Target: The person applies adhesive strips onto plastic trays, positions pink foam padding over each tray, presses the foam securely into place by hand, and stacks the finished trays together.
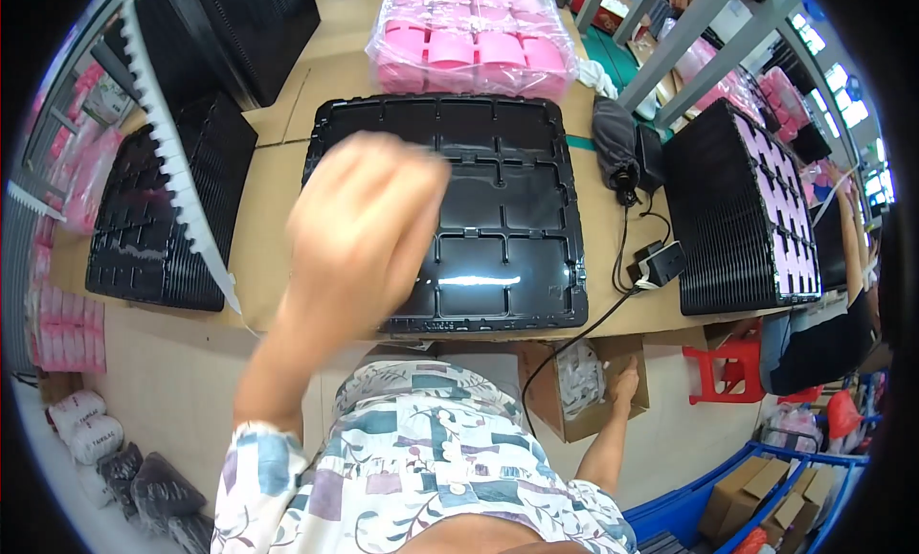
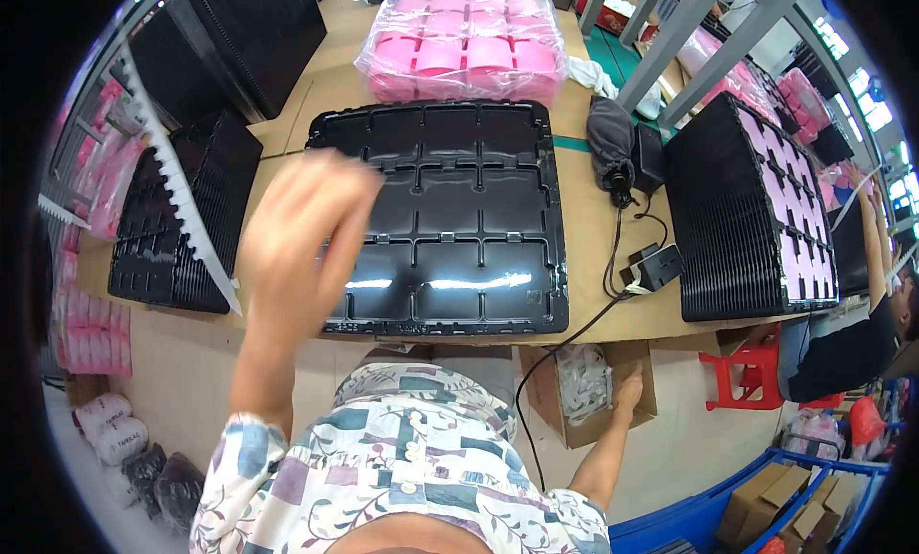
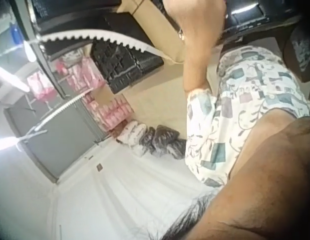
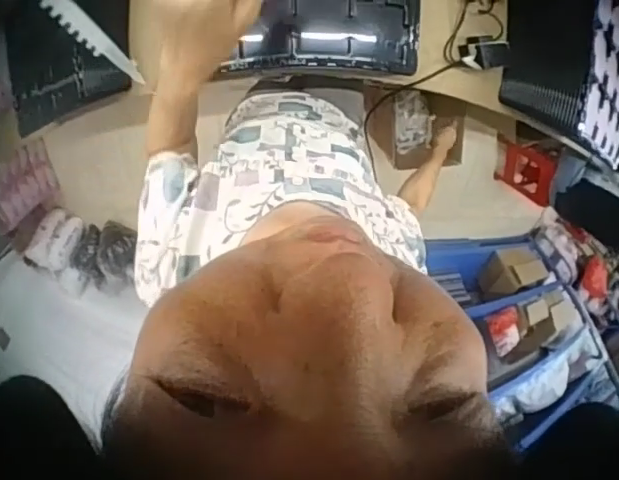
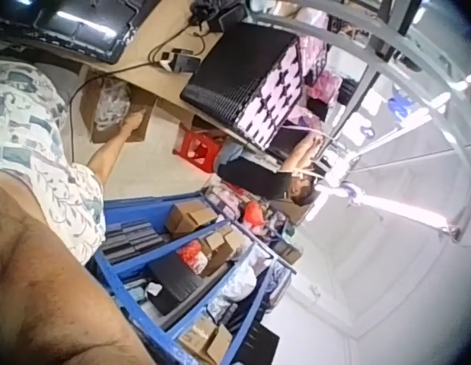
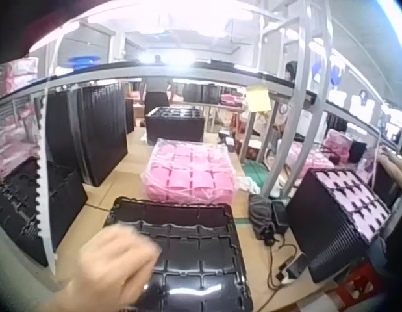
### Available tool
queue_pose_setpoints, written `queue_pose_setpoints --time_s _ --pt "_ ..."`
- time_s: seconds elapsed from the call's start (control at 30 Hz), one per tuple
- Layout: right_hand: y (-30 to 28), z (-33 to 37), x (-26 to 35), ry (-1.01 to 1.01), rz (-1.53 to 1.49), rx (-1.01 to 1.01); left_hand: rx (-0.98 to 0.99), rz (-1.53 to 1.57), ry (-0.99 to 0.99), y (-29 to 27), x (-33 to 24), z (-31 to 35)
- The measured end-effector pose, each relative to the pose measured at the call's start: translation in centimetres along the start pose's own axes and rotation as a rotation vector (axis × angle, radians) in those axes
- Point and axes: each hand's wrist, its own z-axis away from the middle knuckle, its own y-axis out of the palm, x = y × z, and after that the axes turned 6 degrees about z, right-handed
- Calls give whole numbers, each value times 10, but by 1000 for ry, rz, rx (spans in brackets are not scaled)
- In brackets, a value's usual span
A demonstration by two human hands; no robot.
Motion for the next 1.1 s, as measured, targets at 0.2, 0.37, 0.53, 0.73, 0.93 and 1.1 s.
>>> queue_pose_setpoints --time_s 0.2,0.37,0.53,0.73,0.93,1.1 --pt "-120 12 83 -262 273 613 453 -100 -416 131 198 -105" --pt "-269 82 256 -696 -278 349 441 -214 -130 182 246 -95" --pt "-292 57 381 -1469 -280 302 497 -255 -143 176 261 -93" --pt "-259 -11 550 -1487 -253 352 373 -123 -238 172 268 -111" --pt "-182 -85 666 -1426 -413 -141 443 143 -364 161 276 -129" --pt "-181 -101 703 -1428 -172 -26 463 259 -373 153 279 -136"
